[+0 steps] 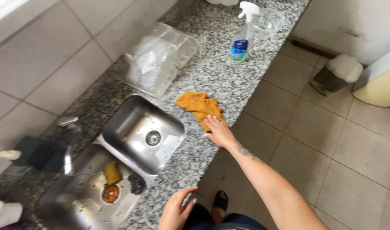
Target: The person washes a metal grater and a plastic container in the sink using a sponge and running water. They then remove food scraps from the sink drain, clean the drain cover, and place the cleaned items in a drying rack. Finally, they retrieve a plastic bag from a drawer and dispose of the collected food waste.
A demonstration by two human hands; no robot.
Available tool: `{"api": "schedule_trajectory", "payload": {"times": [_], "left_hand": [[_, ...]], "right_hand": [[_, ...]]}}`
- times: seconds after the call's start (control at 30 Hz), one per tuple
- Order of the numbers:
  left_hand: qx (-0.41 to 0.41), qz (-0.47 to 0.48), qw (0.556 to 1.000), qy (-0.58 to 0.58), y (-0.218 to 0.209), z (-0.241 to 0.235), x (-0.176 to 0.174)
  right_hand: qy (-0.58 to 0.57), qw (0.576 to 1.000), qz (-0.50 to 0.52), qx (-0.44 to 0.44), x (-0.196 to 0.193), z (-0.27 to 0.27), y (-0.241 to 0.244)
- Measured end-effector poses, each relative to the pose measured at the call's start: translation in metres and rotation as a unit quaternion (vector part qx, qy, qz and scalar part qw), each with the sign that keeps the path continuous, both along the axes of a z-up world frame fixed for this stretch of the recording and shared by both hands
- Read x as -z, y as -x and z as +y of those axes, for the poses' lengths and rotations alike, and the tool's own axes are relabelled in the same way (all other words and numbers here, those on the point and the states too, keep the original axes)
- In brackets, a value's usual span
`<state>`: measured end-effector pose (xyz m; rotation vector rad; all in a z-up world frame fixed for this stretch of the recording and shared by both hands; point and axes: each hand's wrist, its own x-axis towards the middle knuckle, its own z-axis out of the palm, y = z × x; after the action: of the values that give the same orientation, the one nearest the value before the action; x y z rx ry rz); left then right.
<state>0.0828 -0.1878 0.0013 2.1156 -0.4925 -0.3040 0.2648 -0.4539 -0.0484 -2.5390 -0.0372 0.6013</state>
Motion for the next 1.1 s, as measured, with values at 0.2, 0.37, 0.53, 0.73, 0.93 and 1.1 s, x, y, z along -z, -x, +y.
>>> {"api": "schedule_trajectory", "payload": {"times": [0.2, 0.37, 0.53, 0.73, 0.93, 1.1], "left_hand": [[0.049, 0.119, 0.991, -0.024, -0.066, -0.101, -0.014], [0.120, 0.128, 0.980, -0.092, -0.153, -0.191, -0.010], [0.155, 0.091, 0.982, -0.056, -0.250, -0.316, 0.016], [0.247, 0.036, 0.968, 0.019, -0.369, -0.489, -0.016], [0.214, 0.172, 0.961, -0.033, -0.437, -0.585, 0.024], [0.128, 0.259, 0.957, -0.041, -0.445, -0.634, 0.057]], "right_hand": [[-0.156, 0.984, 0.043, -0.074, -0.071, -0.054, -0.005], [-0.208, 0.975, -0.074, -0.013, -0.088, -0.158, -0.046], [-0.194, 0.959, -0.194, 0.066, -0.081, -0.299, -0.101], [-0.168, 0.946, -0.220, 0.170, -0.103, -0.459, -0.160], [-0.147, 0.950, -0.155, 0.228, -0.079, -0.569, -0.231], [-0.101, 0.978, -0.056, 0.175, -0.046, -0.631, -0.298]]}}
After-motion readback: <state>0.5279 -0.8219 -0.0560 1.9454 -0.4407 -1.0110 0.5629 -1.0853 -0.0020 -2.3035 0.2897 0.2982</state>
